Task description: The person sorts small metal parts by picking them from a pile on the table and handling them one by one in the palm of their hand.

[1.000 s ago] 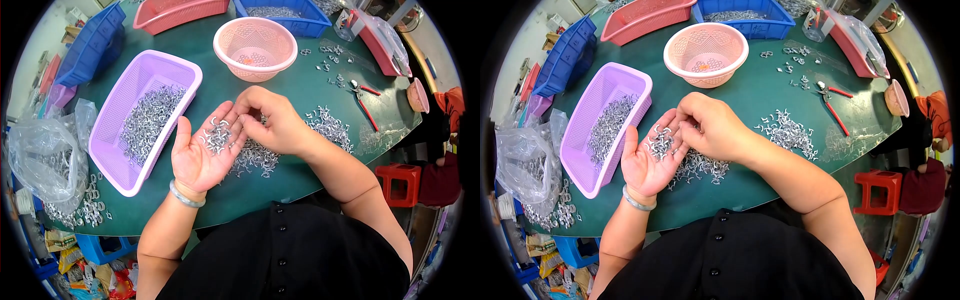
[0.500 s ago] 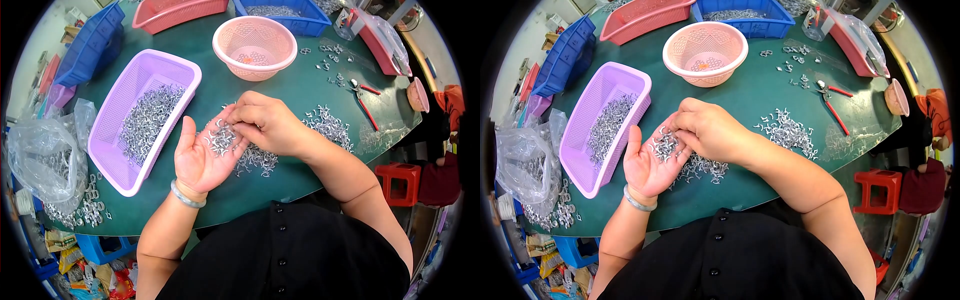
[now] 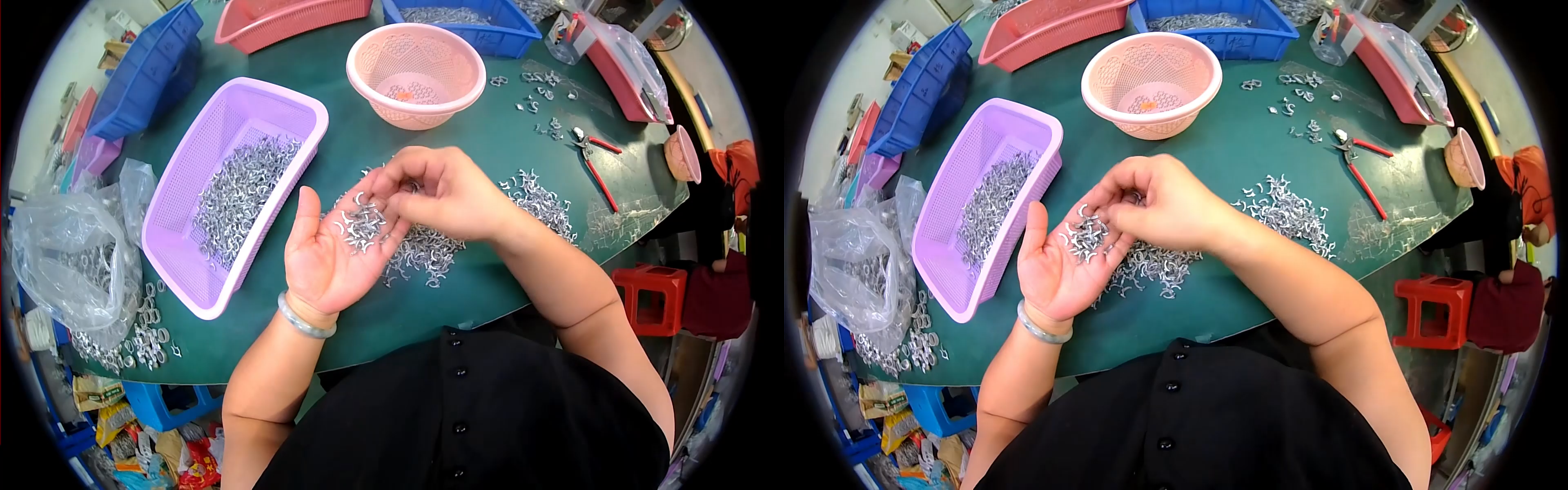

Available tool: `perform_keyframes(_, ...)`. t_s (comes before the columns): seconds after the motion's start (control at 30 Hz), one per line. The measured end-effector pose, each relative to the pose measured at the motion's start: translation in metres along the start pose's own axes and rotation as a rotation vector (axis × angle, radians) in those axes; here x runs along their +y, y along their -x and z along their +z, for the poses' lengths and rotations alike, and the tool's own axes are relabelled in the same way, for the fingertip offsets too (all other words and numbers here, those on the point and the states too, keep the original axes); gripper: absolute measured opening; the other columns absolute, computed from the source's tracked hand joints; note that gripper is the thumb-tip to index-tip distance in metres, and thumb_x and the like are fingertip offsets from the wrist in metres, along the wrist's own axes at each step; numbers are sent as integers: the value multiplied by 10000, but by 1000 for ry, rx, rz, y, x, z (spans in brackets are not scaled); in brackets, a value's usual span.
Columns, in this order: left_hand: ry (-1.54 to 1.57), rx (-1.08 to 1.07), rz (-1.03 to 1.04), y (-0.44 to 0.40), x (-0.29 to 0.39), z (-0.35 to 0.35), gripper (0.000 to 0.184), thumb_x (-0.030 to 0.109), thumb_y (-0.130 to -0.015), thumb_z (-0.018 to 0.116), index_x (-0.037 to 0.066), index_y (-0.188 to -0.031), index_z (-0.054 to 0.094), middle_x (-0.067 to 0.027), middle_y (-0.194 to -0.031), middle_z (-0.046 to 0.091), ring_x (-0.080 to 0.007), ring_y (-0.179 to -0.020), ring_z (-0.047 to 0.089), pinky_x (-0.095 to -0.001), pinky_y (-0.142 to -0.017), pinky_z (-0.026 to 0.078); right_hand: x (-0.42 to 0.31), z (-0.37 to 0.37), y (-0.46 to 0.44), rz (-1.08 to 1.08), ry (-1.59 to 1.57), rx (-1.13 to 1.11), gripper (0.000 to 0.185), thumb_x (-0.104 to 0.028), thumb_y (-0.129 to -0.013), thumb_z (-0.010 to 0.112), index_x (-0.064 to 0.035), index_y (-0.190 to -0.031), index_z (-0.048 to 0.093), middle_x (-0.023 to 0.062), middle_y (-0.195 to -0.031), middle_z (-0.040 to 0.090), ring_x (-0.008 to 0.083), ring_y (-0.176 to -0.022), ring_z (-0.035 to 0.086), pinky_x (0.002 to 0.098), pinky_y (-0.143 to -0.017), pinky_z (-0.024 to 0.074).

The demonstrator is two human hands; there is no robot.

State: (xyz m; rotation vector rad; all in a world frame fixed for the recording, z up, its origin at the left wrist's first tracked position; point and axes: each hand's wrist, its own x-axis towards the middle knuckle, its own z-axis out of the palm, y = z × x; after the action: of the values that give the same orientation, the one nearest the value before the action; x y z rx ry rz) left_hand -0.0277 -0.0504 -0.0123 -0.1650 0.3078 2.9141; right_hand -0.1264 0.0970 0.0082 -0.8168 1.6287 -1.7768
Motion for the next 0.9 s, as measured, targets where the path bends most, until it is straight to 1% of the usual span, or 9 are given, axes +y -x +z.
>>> perform_keyframes(0.07,9,-16,-9,0,-1,-3,739,536,-954,285,-67,-1381,275,-185,-1400,374,-293,-1328,323,-428,-1140,182,2,6,3,-148,294,38,116,25,-772,614,44,-874,666,90,-840,572,151,-690,641,271,-635,536)
perform_keyframes(0.17,64,-54,-16,0,-2,-5,760,533,-952,290,-76,-1400,213,-213,-1427,324,-326,-1349,285,-442,-1140,172,7,5,3,-159,359,26,93,9,-790,618,51,-868,647,79,-832,566,147,-680,639,275,-624,538)
perform_keyframes(0.37,40,-53,-27,-1,-1,-5,763,541,-952,283,-71,-1403,217,-212,-1414,344,-324,-1339,303,-439,-1140,170,-6,-3,-2,165,-234,19,55,16,-833,533,54,-873,535,139,-879,626,152,-680,639,251,-580,526)
perform_keyframes(0.4,43,-79,-34,-2,-1,-5,761,540,-953,278,-69,-1404,218,-211,-1414,345,-322,-1340,303,-439,-1141,169,-3,-6,-5,166,-255,44,63,34,-827,495,43,-887,509,174,-879,638,164,-699,647,233,-567,516)
perform_keyframes(0.5,55,-134,-52,-2,-1,-10,747,536,-957,269,-64,-1401,231,-208,-1412,350,-317,-1340,305,-437,-1143,164,-2,-5,-4,142,-375,54,81,40,-812,490,41,-889,516,168,-875,638,154,-694,642,230,-569,514)
perform_keyframes(0.63,33,-50,-61,0,-2,-6,727,550,-946,315,-45,-1364,322,-155,-1329,451,-273,-1280,388,-414,-1131,221,-3,2,-1,163,-69,-3,135,27,-787,556,49,-917,584,116,-868,612,145,-691,646,244,-568,529)
perform_keyframes(0.67,35,-63,-68,0,-2,-6,724,548,-947,316,-44,-1363,321,-154,-1333,448,-270,-1280,388,-413,-1131,221,9,3,-1,-89,181,39,117,24,-790,604,56,-902,617,87,-858,562,159,-656,659,254,-551,543)
perform_keyframes(0.77,29,-79,-84,0,-3,-7,713,542,-950,316,-41,-1361,321,-152,-1341,439,-265,-1282,386,-413,-1132,219,6,7,1,-162,298,30,95,19,-801,626,69,-882,628,87,-857,519,165,-616,660,252,-538,552)
perform_keyframes(0.9,32,-93,-96,0,-3,-8,700,538,-955,303,-36,-1354,330,-149,-1336,444,-265,-1286,383,-414,-1133,219,6,7,2,-174,327,16,81,29,-826,590,60,-887,633,95,-863,518,168,-616,662,246,-545,556)
